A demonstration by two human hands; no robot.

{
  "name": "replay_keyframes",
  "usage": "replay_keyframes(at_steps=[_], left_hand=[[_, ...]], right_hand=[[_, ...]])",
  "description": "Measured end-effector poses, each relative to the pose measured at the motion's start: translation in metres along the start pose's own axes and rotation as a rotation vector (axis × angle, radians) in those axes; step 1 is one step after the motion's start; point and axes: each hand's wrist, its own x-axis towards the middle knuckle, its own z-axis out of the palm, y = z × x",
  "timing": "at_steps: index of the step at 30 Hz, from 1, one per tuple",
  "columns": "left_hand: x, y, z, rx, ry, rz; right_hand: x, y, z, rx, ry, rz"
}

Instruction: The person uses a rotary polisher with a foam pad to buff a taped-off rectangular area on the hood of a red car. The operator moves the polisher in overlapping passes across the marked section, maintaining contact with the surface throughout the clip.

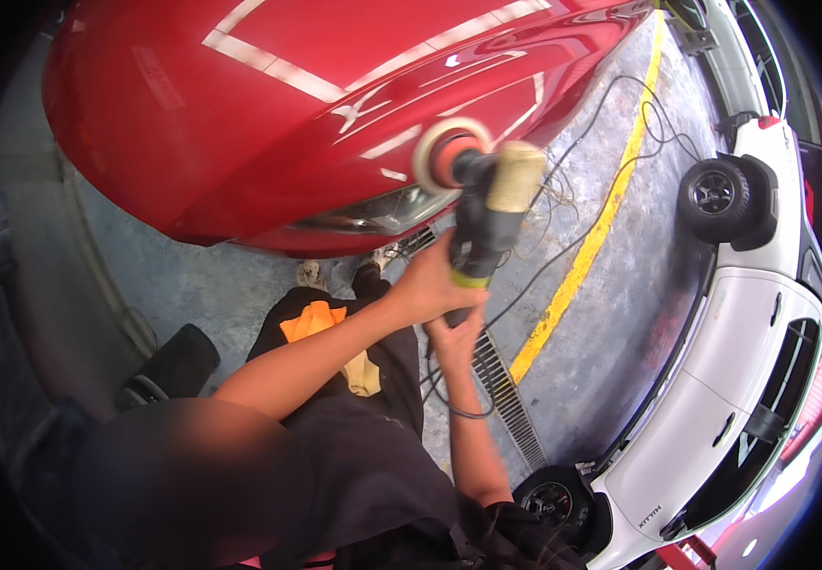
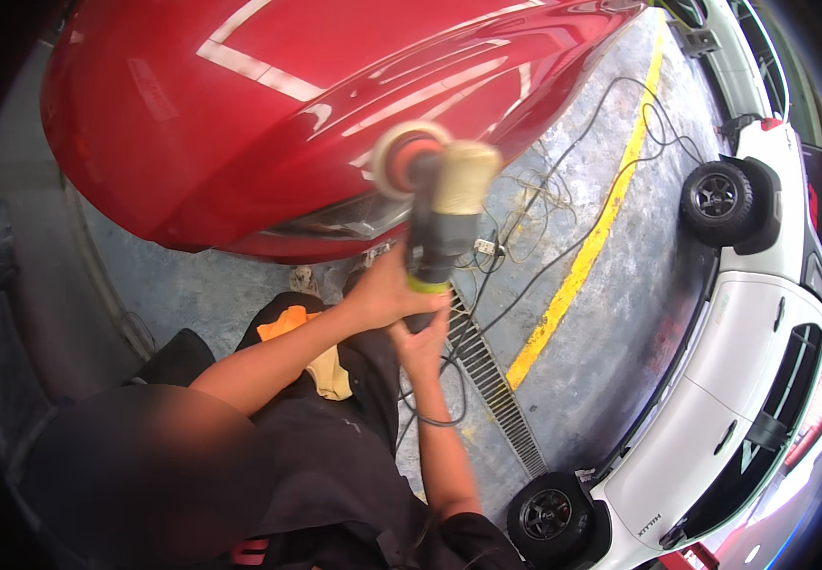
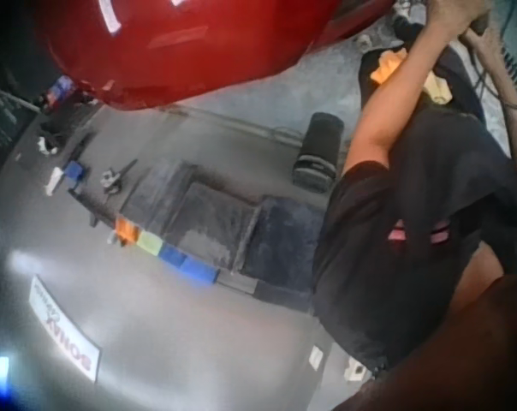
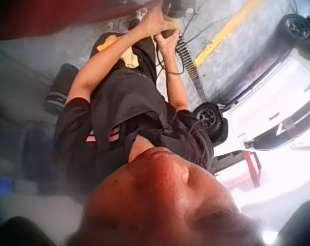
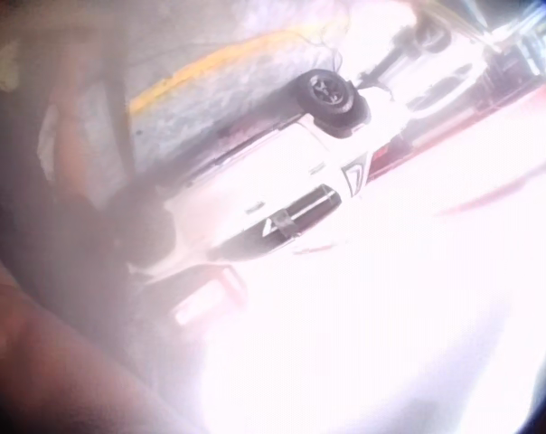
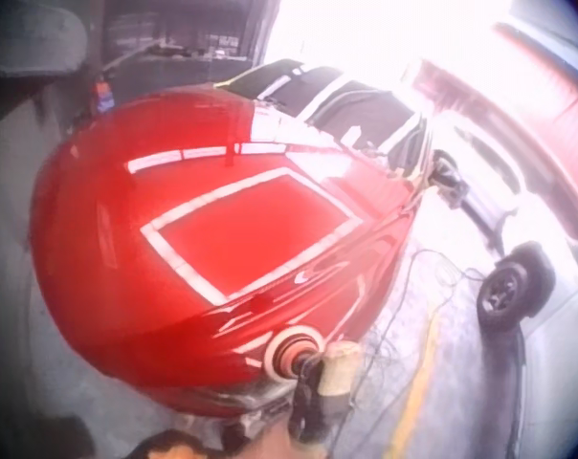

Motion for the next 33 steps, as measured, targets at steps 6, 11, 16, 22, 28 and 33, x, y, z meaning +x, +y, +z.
replay_keyframes(at_steps=[6, 11, 16, 22, 28, 33], left_hand=[[0.041, 0.018, 0.028, 0.038, -0.002, -0.069], [-0.025, 0.001, -0.017, 0.005, 0.016, 0.044], [-0.058, 0.011, -0.024, -0.221, 0.142, -0.048], [0.011, 0.01, 0.018, -0.086, 0.015, -0.027], [0.051, 0.019, 0.034, 0.009, 0.008, 0.082], [0.016, 0.004, 0.01, -0.052, 0.014, 0.063]], right_hand=[[0.029, -0.042, -0.023, 0.188, 0.005, 0.148], [-0.001, -0.046, -0.001, -0.114, -0.127, -0.141], [-0.009, -0.054, 0.002, -0.037, -0.301, -0.071], [0.025, -0.047, -0.034, -0.024, -0.132, 0.045], [0.051, -0.044, -0.029, 0.145, 0.056, -0.081], [0.027, -0.03, -0.013, 0.029, -0.046, -0.076]])
